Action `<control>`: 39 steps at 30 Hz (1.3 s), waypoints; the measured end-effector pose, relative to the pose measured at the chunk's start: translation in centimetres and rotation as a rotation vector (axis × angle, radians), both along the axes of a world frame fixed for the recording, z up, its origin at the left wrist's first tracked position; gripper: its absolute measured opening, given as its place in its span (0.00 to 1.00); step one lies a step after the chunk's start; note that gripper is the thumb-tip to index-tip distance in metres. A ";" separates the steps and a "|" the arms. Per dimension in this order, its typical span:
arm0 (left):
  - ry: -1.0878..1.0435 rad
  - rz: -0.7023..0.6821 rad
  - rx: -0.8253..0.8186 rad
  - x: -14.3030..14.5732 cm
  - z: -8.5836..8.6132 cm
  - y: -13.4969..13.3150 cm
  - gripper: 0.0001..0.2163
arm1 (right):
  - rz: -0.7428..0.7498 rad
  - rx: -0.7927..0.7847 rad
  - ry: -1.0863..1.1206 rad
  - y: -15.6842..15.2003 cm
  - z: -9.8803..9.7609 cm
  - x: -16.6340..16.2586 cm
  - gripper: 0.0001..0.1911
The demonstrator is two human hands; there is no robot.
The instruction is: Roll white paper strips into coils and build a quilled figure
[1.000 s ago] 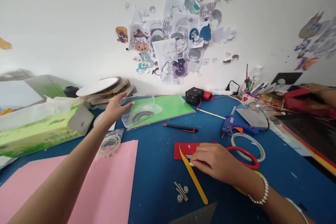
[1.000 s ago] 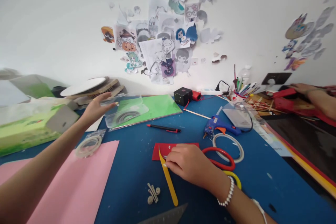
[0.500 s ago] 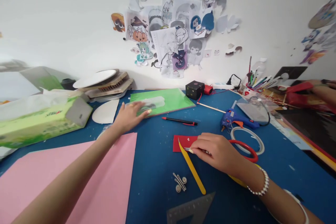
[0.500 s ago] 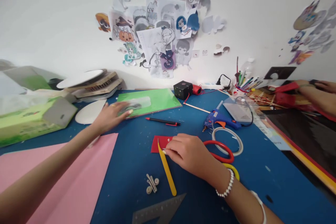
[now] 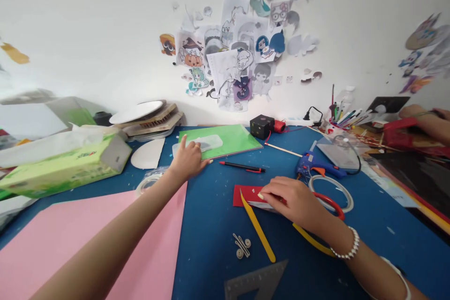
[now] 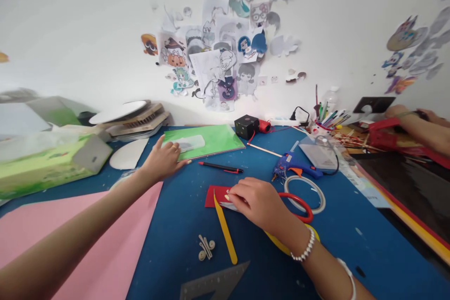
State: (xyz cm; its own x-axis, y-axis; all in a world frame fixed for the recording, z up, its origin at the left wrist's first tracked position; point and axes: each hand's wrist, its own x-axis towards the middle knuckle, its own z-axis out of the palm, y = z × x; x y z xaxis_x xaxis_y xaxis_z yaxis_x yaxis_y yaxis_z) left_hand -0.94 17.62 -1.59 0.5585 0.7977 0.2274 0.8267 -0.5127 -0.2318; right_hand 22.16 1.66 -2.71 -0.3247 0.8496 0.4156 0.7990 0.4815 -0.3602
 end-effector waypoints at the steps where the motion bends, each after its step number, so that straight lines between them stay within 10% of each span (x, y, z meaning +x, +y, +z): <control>1: -0.005 0.010 0.010 0.2 0.2 0.0 0.13 | -0.003 0.008 0.002 0.0 0.0 0.1 0.12; 10: -0.110 0.360 0.038 -5.7 -0.4 -5.4 0.18 | -0.149 0.081 0.089 0.1 0.1 0.4 0.10; 25: -0.312 0.451 -0.214 -7.9 -0.1 -7.5 0.12 | -0.252 0.085 0.226 0.2 0.2 0.7 0.10; 32: -0.774 0.163 -0.531 -3.7 3.4 -11.3 0.16 | -0.168 -0.085 0.432 -0.1 1.4 -1.4 0.11; 39: -1.188 -0.090 -0.945 2.3 1.4 -12.9 0.10 | -0.113 -0.294 0.501 0.1 1.6 -4.2 0.11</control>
